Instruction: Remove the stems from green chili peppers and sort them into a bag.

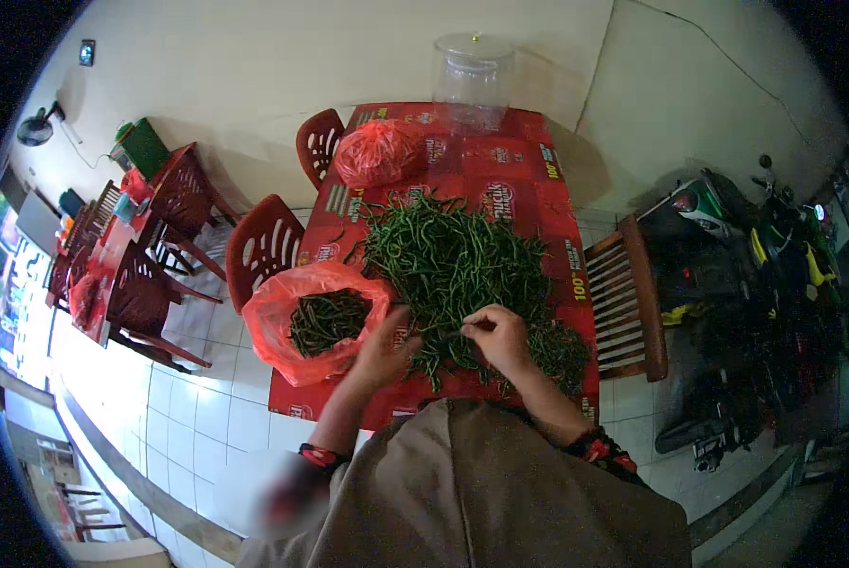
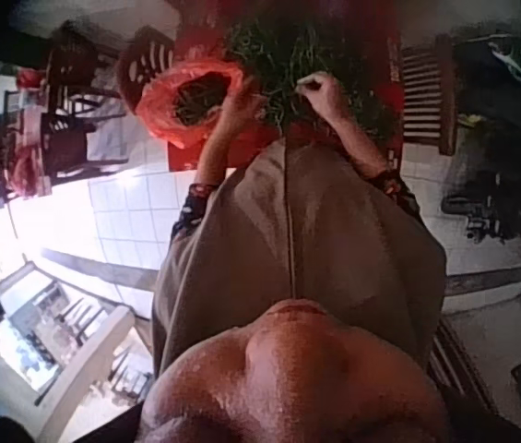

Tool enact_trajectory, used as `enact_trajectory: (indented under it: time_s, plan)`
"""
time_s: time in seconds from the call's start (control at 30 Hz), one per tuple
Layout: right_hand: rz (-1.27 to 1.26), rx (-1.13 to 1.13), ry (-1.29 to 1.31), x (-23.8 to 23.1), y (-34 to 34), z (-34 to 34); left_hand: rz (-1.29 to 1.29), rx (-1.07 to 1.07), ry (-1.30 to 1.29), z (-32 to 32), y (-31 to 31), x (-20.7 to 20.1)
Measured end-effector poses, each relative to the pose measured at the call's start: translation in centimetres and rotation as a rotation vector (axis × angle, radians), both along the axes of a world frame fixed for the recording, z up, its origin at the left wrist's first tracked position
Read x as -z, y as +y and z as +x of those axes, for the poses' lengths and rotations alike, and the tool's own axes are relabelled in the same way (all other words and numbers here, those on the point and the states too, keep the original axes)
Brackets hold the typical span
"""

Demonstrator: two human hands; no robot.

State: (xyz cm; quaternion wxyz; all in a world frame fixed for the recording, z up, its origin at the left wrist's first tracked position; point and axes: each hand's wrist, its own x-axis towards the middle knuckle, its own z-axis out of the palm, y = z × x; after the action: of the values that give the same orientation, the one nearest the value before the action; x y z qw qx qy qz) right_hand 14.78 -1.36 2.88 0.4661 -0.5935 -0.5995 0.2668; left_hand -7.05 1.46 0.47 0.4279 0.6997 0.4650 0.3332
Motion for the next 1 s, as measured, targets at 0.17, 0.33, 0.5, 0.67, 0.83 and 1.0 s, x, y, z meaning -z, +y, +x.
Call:
enact_trajectory:
  time_s: [0.17, 0.33, 0.5, 0.67, 0.83, 1.0]
  plan:
    - [-0.151, 0.013, 0.323, 1.1, -2.7, -1.1, 0.151, 0.380, 0.137, 5.1, -1.1, -2.0]
    - [-0.346, -0.029, 0.688, 3.1, -5.2, 0.1, 0.103, 0.411, 0.215, 5.7, -3.0, -1.6]
    - [-0.186, -0.086, 0.215, 3.2, -5.1, 0.2, -0.368, 0.300, 0.180, 5.7, -3.9, -1.4]
    - [-0.751, -0.200, 1.170, 3.8, -3.7, 1.1, -0.106, 0.349, 0.005, 5.0, -4.2, 0.7]
    - [-0.851, -0.377, 0.867, 4.4, -2.6, 1.5, 0.121, 0.447, 0.131, 3.9, -4.1, 0.8]
    - [-0.666, -0.617, 0.284, 3.9, -2.0, 0.7, 0.123, 0.539, 0.003, 2.4, -4.4, 0.5]
